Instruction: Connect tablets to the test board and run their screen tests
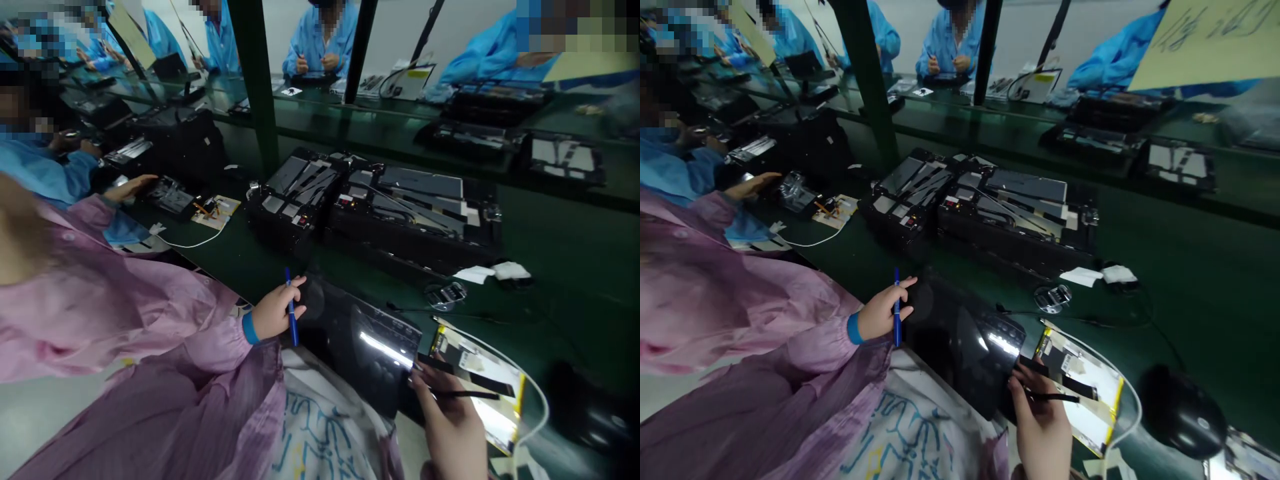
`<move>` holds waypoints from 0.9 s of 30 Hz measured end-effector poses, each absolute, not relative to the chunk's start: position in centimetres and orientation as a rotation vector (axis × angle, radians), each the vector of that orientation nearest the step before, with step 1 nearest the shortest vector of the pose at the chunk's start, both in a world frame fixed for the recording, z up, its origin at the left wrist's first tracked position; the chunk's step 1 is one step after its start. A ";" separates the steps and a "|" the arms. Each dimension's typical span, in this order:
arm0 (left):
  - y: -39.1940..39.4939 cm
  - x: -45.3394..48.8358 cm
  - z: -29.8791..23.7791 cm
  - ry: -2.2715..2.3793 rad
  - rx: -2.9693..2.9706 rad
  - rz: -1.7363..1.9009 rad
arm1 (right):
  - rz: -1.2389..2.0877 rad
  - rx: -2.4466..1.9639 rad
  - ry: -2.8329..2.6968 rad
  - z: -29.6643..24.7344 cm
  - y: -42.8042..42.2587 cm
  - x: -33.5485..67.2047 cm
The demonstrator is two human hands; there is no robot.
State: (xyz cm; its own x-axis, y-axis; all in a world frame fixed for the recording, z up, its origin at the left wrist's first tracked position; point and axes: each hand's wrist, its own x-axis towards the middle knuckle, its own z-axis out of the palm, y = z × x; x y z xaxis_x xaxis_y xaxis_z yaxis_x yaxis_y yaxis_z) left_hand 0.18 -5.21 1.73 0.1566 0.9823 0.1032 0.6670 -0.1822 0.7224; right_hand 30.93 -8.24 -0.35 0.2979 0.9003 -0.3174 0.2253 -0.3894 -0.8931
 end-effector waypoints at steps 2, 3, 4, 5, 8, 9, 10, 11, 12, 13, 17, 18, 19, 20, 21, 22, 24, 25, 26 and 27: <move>-4.7 0.3 2.7 1.578 2.017 0.615 | 1.126 -1.800 -1.017 -0.5 -8.2 30.9; -4.4 0.5 3.3 1.588 2.057 0.541 | 1.125 -1.795 -1.029 -0.6 -8.1 30.8; -4.1 0.9 3.9 1.593 2.091 0.487 | 1.121 -1.786 -1.044 -0.6 -8.1 30.8; -3.8 1.6 4.6 1.583 2.124 0.452 | 1.117 -1.774 -1.063 -0.6 -8.1 30.7; -2.4 4.9 6.2 1.378 2.240 0.435 | 1.136 -1.752 -1.122 -0.3 -7.7 30.9; -1.8 6.5 6.6 1.248 2.282 0.429 | 1.146 -1.757 -1.144 -0.2 -7.6 31.2; -1.2 8.2 6.8 1.106 2.317 0.415 | 1.145 -1.766 -1.166 -0.1 -7.4 31.6; -0.7 10.0 6.9 0.980 2.346 0.382 | 1.137 -1.771 -1.189 0.1 -7.2 32.0; -0.2 11.9 6.9 0.894 2.367 0.335 | 1.116 -1.770 -1.207 0.2 -7.1 32.6; 0.2 13.7 6.7 0.833 2.388 0.267 | 1.085 -1.768 -1.222 0.3 -7.0 33.2; 1.3 19.7 4.9 0.670 2.434 0.005 | 1.008 -1.834 -1.266 0.7 -7.2 35.6; 1.6 20.7 4.4 0.624 2.401 -0.027 | 0.996 -1.872 -1.251 0.7 -7.4 36.1; 1.8 21.4 3.8 0.579 2.355 -0.036 | 0.989 -1.906 -1.218 0.6 -7.6 36.6; 2.1 21.9 3.3 0.539 2.304 -0.020 | 0.977 -1.934 -1.171 0.6 -7.8 36.9; 2.3 22.2 2.9 0.507 2.255 0.017 | 0.967 -1.951 -1.126 0.5 -7.9 37.2; 2.5 22.4 2.6 0.483 2.215 0.064 | 0.962 -1.954 -1.090 0.4 -8.1 37.4; 2.7 22.5 2.5 0.478 2.166 0.161 | 0.938 -1.933 -1.054 0.4 -8.2 37.6; 2.7 22.5 2.6 0.491 2.152 0.193 | 0.923 -1.902 -1.050 0.3 -8.1 37.7; 2.8 22.5 2.7 0.535 2.143 0.219 | 0.897 -1.869 -1.054 0.3 -7.9 37.8; 3.0 22.5 2.9 0.579 2.129 0.251 | 0.877 -1.811 -1.046 0.2 -7.7 38.0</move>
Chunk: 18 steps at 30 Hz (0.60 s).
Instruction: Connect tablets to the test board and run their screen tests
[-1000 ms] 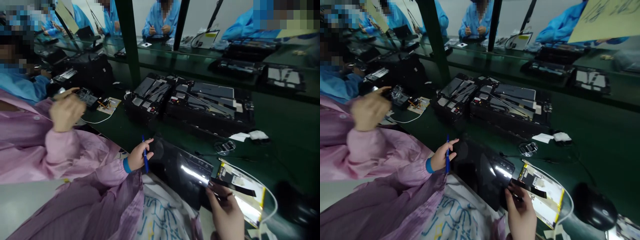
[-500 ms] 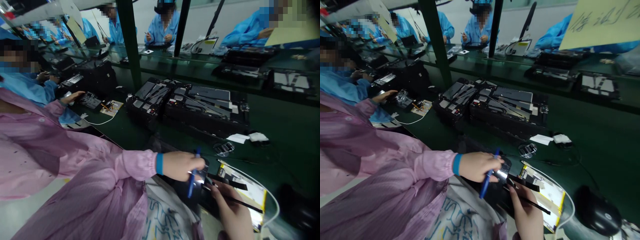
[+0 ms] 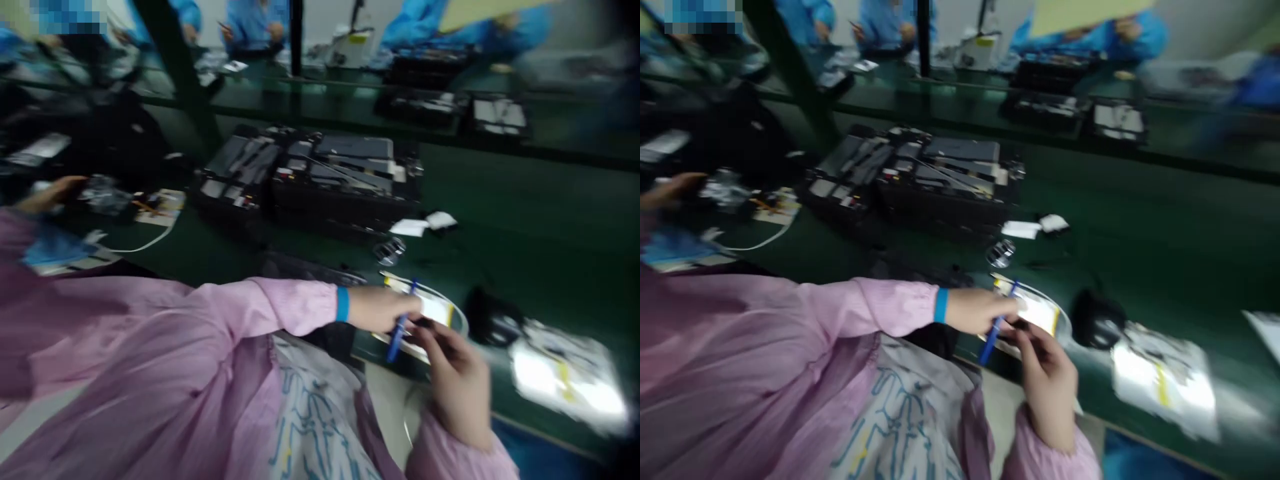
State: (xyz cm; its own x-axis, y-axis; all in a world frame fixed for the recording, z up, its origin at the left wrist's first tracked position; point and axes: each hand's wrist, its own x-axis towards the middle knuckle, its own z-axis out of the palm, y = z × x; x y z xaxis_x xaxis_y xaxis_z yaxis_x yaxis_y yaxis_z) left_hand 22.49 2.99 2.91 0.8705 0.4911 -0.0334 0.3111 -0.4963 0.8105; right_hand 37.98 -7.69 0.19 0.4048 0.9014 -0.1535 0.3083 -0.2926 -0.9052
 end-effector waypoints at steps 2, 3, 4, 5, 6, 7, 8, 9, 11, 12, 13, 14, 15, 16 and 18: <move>3.5 22.6 3.2 0.622 2.075 0.343 | 0.819 -1.741 -1.093 -0.3 -7.0 38.6; 3.8 22.6 3.3 0.606 2.032 0.373 | 0.761 -1.733 -1.142 -0.6 -6.7 38.9; 4.2 22.7 3.3 0.575 1.988 0.407 | 0.675 -1.736 -1.210 -1.0 -6.4 39.2; 4.5 22.8 3.4 0.562 1.952 0.453 | 0.571 -1.738 -1.295 -1.4 -6.1 39.5; 4.9 23.0 3.5 0.564 1.933 0.488 | 0.473 -1.728 -1.391 -1.7 -5.9 39.6; 5.2 23.1 3.5 0.583 1.931 0.500 | 0.392 -1.708 -1.489 -2.1 -5.8 39.6; 5.6 23.3 3.5 0.615 1.949 0.489 | 0.335 -1.683 -1.583 -2.4 -5.7 39.5; 5.9 23.5 3.5 0.656 1.982 0.454 | 0.303 -1.661 -1.672 -2.6 -5.7 39.3; 6.7 23.7 3.3 0.743 2.062 0.339 | 0.275 -1.667 -1.824 -3.0 -5.7 38.7; 7.0 23.8 3.1 0.781 2.104 0.275 | 0.262 -1.698 -1.884 -3.1 -5.7 38.5; 7.4 23.9 3.0 0.812 2.146 0.216 | 0.244 -1.736 -1.931 -3.2 -5.8 38.3; 7.7 24.0 2.8 0.841 2.189 0.164 | 0.227 -1.773 -1.962 -3.2 -5.8 38.1; 8.0 24.0 2.6 0.862 2.233 0.116 | 0.214 -1.804 -1.979 -3.2 -5.8 38.0; 8.3 24.0 2.4 0.878 2.273 0.075 | 0.205 -1.823 -1.984 -3.2 -5.8 38.0; 8.5 24.0 2.1 0.897 2.324 0.015 | 0.198 -1.839 -1.987 -3.1 -5.8 38.0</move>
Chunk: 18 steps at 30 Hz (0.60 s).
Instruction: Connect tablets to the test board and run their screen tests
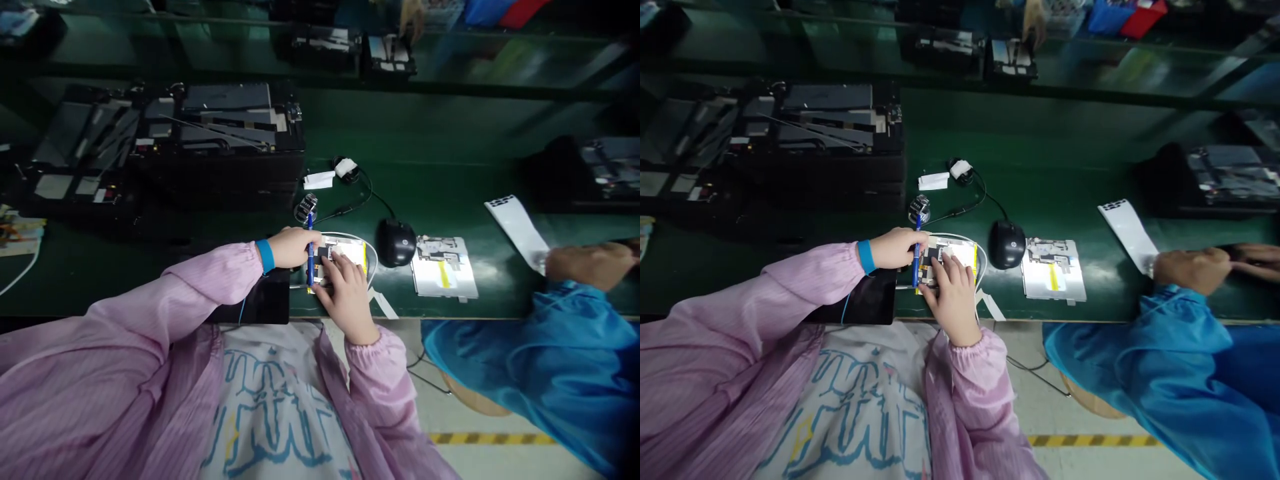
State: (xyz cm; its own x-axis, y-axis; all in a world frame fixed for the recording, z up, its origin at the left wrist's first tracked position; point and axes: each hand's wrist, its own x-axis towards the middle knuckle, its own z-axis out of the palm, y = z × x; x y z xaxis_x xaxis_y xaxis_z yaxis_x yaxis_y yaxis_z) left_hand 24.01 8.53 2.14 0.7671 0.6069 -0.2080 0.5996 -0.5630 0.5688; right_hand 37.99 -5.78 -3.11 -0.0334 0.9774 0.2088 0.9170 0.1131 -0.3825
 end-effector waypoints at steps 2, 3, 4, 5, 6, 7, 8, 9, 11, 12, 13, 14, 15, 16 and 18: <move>8.5 24.0 1.9 0.918 2.346 -0.014 | 0.196 -1.859 -1.991 -2.9 -5.7 37.9; 8.4 24.0 1.9 0.928 2.362 -0.020 | 0.194 -1.875 -1.991 -2.8 -5.7 37.8; 8.3 24.0 1.8 0.942 2.384 -0.021 | 0.191 -1.893 -1.991 -2.7 -5.6 37.7; 8.1 24.0 1.7 0.955 2.410 -0.023 | 0.188 -1.910 -1.992 -2.6 -5.5 37.5; 8.0 24.0 1.7 0.968 2.434 -0.027 | 0.186 -1.923 -1.991 -2.6 -5.5 37.4; 7.9 24.1 1.7 0.979 2.451 -0.034 | 0.185 -1.932 -1.989 -2.5 -5.4 37.2; 7.8 24.1 1.7 0.985 2.458 -0.044 | 0.185 -1.941 -1.984 -2.5 -5.4 37.1; 7.8 24.2 1.7 0.986 2.458 -0.053 | 0.185 -1.951 -1.975 -2.6 -5.3 36.9; 7.8 24.2 1.8 0.990 2.440 -0.051 | 0.179 -1.979 -1.944 -2.7 -5.2 36.7; 7.9 24.2 1.8 0.999 2.416 -0.032 | 0.172 -1.993 -1.928 -2.8 -5.1 36.6; 7.9 24.2 1.9 1.018 2.373 0.002 | 0.162 -2.002 -1.916 -2.8 -5.1 36.5; 8.0 24.1 1.9 1.045 2.311 0.055 | 0.151 -2.007 -1.909 -2.9 -5.1 36.5; 8.0 24.0 1.9 1.070 2.234 0.130 | 0.141 -2.005 -1.906 -3.0 -5.0 36.4; 8.1 23.9 1.8 1.082 2.149 0.221 | 0.133 -2.002 -1.906 -3.0 -5.0 36.4; 8.1 23.7 1.6 1.052 2.002 0.396 | 0.122 -1.992 -1.907 -3.0 -5.1 36.4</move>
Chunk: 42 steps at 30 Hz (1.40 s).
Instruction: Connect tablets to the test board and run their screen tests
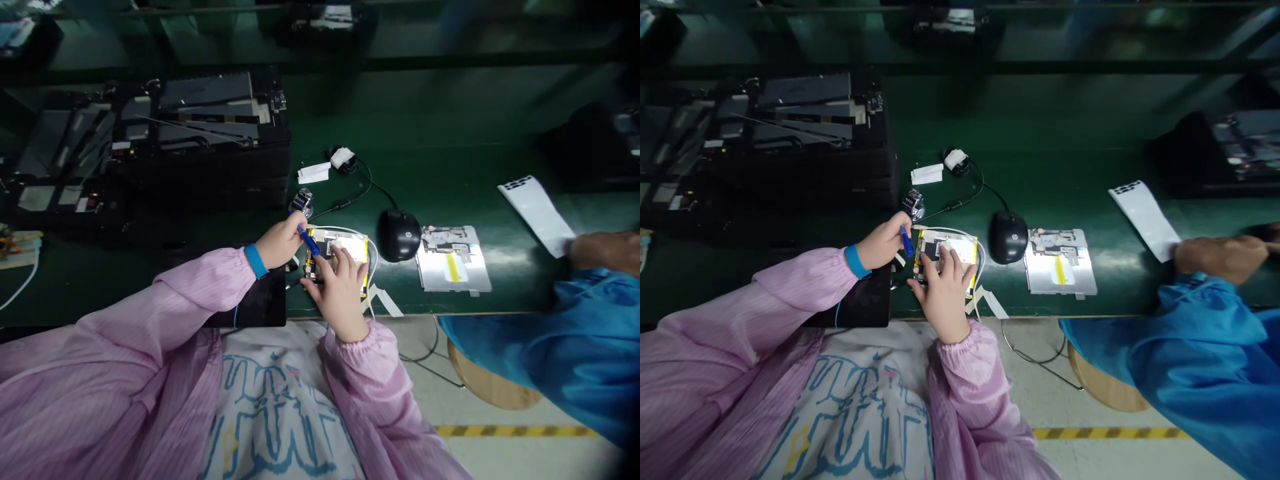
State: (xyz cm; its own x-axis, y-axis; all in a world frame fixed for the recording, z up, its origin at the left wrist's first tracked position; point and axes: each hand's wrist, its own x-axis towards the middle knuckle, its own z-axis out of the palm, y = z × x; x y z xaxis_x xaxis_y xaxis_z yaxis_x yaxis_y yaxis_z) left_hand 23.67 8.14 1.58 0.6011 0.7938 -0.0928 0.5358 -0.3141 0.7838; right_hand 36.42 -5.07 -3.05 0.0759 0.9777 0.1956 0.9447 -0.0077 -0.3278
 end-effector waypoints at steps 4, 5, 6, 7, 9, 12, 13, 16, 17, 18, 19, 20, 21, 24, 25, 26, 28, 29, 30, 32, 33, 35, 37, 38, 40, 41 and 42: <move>8.2 23.3 1.1 0.936 1.935 0.444 | 0.113 -1.973 -1.912 -3.0 -5.2 36.5; 8.2 23.2 1.1 0.926 1.948 0.409 | 0.112 -1.967 -1.914 -3.0 -5.2 36.6; 8.2 23.2 1.0 0.924 1.967 0.374 | 0.110 -1.962 -1.913 -3.1 -5.3 36.6; 8.2 23.2 1.1 0.921 1.991 0.341 | 0.110 -1.957 -1.910 -3.1 -5.3 36.6; 8.0 23.3 1.2 0.889 2.051 0.287 | 0.113 -1.951 -1.904 -3.1 -5.3 36.6; 7.3 24.0 1.6 0.767 2.171 0.240 | 0.125 -1.938 -1.887 -3.3 -5.4 36.7; 6.9 24.3 1.8 0.725 2.215 0.223 | 0.129 -1.930 -1.880 -3.4 -5.4 36.8; 5.9 25.5 2.3 0.689 2.275 0.163 | 0.142 -1.910 -1.850 -3.7 -5.4 36.9; 5.7 25.8 2.4 0.695 2.250 0.159 | 0.148 -1.908 -1.839 -3.7 -5.5 36.9; 5.6 26.0 2.5 0.702 2.207 0.171 | 0.155 -1.908 -1.832 -3.8 -5.4 36.9; 5.7 26.0 2.6 0.710 2.157 0.199 | 0.161 -1.911 -1.830 -3.8 -5.4 36.9; 5.9 26.0 2.7 0.724 2.111 0.239 | 0.169 -1.917 -1.830 -3.8 -5.4 36.9; 6.3 25.8 2.8 0.750 2.068 0.284 | 0.177 -1.924 -1.833 -3.7 -5.4 36.9; 7.5 24.9 3.0 0.906 1.951 0.324 | 0.199 -1.940 -1.845 -3.6 -5.4 37.0; 7.9 24.6 3.0 0.953 1.916 0.289 | 0.202 -1.944 -1.844 -3.6 -5.4 37.0; 8.2 24.5 3.0 0.992 1.894 0.244 | 0.201 -1.948 -1.843 -3.6 -5.4 37.1; 8.5 24.4 2.9 1.044 1.933 0.156 | 0.193 -1.954 -1.840 -3.7 -5.4 37.1; 8.5 24.5 2.8 1.069 1.990 0.121 | 0.189 -1.956 -1.840 -3.7 -5.5 37.1; 8.5 24.7 2.6 1.096 2.056 0.089 | 0.186 -1.956 -1.842 -3.8 -5.5 37.2; 8.6 25.0 2.2 1.140 2.167 0.030 | 0.183 -1.953 -1.845 -3.9 -5.5 37.2; 8.6 25.1 2.0 1.150 2.191 0.004 | 0.183 -1.951 -1.847 -4.0 -5.5 37.2; 8.8 25.1 1.7 1.158 2.179 -0.015 | 0.182 -1.947 -1.850 -4.0 -5.5 37.2; 9.0 24.9 1.6 1.156 2.139 0.006 | 0.183 -1.946 -1.853 -4.0 -5.5 37.1; 9.1 24.8 1.5 1.152 2.117 0.022 | 0.183 -1.945 -1.854 -4.0 -5.6 37.1; 9.2 24.6 1.5 1.137 2.081 0.052 | 0.183 -1.943 -1.851 -4.0 -5.6 37.1; 9.2 24.5 1.4 1.129 2.066 0.061 | 0.183 -1.941 -1.848 -4.0 -5.6 37.1; 9.2 24.5 1.3 1.123 2.052 0.070 | 0.183 -1.939 -1.845 -3.9 -5.6 37.1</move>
State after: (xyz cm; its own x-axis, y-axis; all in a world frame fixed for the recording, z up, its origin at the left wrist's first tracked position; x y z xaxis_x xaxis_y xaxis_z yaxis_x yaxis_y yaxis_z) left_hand 24.45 9.19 1.33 0.6082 0.7348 -0.3004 0.6919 -0.3052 0.6543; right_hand 37.11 -5.61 -3.93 0.0944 0.9729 0.2113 0.9124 0.0003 -0.4092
